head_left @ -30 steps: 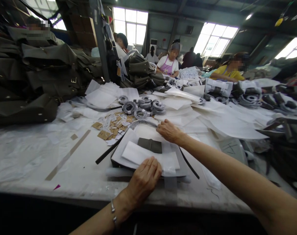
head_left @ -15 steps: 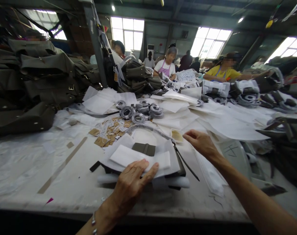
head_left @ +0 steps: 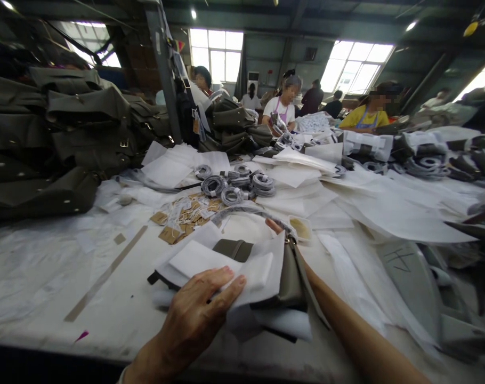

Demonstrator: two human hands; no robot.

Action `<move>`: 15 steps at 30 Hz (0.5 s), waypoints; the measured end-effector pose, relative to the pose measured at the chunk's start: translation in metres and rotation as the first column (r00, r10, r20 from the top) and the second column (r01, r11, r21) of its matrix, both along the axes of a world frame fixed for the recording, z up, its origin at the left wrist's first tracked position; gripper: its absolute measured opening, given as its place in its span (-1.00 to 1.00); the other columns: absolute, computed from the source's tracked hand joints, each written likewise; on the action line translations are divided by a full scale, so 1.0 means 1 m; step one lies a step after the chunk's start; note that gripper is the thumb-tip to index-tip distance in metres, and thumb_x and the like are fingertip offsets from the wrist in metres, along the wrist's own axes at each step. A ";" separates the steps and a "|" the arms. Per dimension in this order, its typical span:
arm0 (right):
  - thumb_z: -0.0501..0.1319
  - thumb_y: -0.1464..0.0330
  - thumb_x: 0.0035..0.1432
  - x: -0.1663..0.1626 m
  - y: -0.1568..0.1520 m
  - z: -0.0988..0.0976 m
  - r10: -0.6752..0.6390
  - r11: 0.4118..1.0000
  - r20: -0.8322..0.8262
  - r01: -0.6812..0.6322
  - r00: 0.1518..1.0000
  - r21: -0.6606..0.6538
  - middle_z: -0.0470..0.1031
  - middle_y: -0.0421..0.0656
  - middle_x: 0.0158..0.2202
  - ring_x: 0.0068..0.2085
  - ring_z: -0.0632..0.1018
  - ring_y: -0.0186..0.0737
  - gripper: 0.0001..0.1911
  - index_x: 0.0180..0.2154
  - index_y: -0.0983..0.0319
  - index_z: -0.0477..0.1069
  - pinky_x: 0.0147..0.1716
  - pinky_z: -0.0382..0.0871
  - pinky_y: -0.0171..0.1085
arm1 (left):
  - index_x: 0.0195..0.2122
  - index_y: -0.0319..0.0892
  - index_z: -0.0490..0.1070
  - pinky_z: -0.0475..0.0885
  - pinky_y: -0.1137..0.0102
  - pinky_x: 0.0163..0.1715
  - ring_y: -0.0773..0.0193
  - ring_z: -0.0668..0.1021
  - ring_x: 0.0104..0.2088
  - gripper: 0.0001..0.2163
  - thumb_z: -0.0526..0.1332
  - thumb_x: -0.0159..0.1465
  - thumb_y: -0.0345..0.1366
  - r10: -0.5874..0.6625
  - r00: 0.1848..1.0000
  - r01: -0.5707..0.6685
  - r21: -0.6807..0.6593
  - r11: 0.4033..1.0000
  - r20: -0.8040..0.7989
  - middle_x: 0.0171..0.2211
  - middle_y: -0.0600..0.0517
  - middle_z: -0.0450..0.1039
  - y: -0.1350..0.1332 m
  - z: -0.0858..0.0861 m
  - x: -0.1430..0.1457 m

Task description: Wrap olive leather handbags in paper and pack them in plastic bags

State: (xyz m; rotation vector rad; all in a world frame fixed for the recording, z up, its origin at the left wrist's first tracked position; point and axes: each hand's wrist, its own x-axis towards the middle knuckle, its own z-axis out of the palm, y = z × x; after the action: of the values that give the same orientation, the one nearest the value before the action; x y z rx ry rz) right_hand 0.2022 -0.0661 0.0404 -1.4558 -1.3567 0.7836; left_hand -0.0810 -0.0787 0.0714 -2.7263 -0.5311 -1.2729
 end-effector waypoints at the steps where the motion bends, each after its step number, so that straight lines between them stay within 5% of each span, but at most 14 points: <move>1: 0.13 0.02 0.17 0.000 0.000 0.001 0.009 1.000 0.039 -0.010 0.999 0.009 0.55 -0.06 -0.04 0.12 0.43 0.10 -0.48 0.08 0.10 0.44 0.11 0.31 0.05 | 0.15 -0.15 0.36 0.51 0.30 0.03 0.23 0.54 0.04 -0.59 0.07 0.31 -0.57 -0.002 1.000 0.002 0.000 1.000 0.002 -0.10 -0.08 0.55 0.000 -0.001 0.000; 4: 0.10 -0.05 0.13 0.000 -0.003 0.005 0.032 0.998 0.101 -0.037 0.994 0.052 0.52 -0.01 0.00 0.13 0.42 0.12 -0.51 -0.12 0.13 0.52 0.12 0.30 0.04 | 0.15 -0.13 0.36 0.50 0.30 0.04 0.24 0.53 0.04 -0.57 0.06 0.31 -0.59 -0.004 1.000 0.004 -0.001 1.000 0.006 -0.08 -0.07 0.54 -0.001 -0.003 0.000; 7: 0.01 -0.12 0.14 -0.005 -0.007 0.009 -0.009 0.998 -0.052 0.013 0.999 0.066 0.51 0.01 0.03 0.08 0.46 0.10 -0.45 -0.28 0.16 0.51 0.09 0.34 0.00 | 0.15 -0.10 0.37 0.49 0.30 0.03 0.25 0.52 0.05 -0.57 0.06 0.32 -0.59 -0.003 1.000 0.003 0.000 1.000 0.002 -0.07 -0.07 0.53 -0.001 -0.005 0.001; 11: 0.21 -0.09 -0.01 -0.010 -0.011 0.007 -0.160 0.987 -0.375 0.142 0.913 -0.076 0.58 -0.06 -0.31 -0.24 0.56 0.01 -0.52 -0.34 0.19 0.50 -0.18 0.47 -0.08 | 0.14 -0.10 0.39 0.48 0.31 0.03 0.25 0.52 0.06 -0.60 0.06 0.34 -0.57 0.024 1.000 -0.024 -0.002 1.000 0.013 -0.07 -0.07 0.53 -0.001 -0.007 0.003; 15: 0.38 0.06 -0.12 -0.002 -0.030 -0.001 -0.188 0.973 -0.365 0.123 0.912 -0.193 0.54 -0.15 -0.46 -0.43 0.50 -0.14 -0.62 -0.40 0.24 0.52 -0.42 0.41 -0.23 | 0.16 -0.09 0.37 0.47 0.28 0.05 0.23 0.51 0.07 -0.59 0.06 0.35 -0.56 0.044 0.999 -0.045 0.010 0.999 0.019 -0.05 -0.07 0.52 -0.005 -0.012 0.007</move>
State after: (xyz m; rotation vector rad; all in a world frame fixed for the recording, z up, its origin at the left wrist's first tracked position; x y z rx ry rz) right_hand 0.2002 -0.0963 0.0391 -1.4270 -0.8853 1.0323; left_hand -0.0743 -0.0839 0.0598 -2.6807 -0.5818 -1.2883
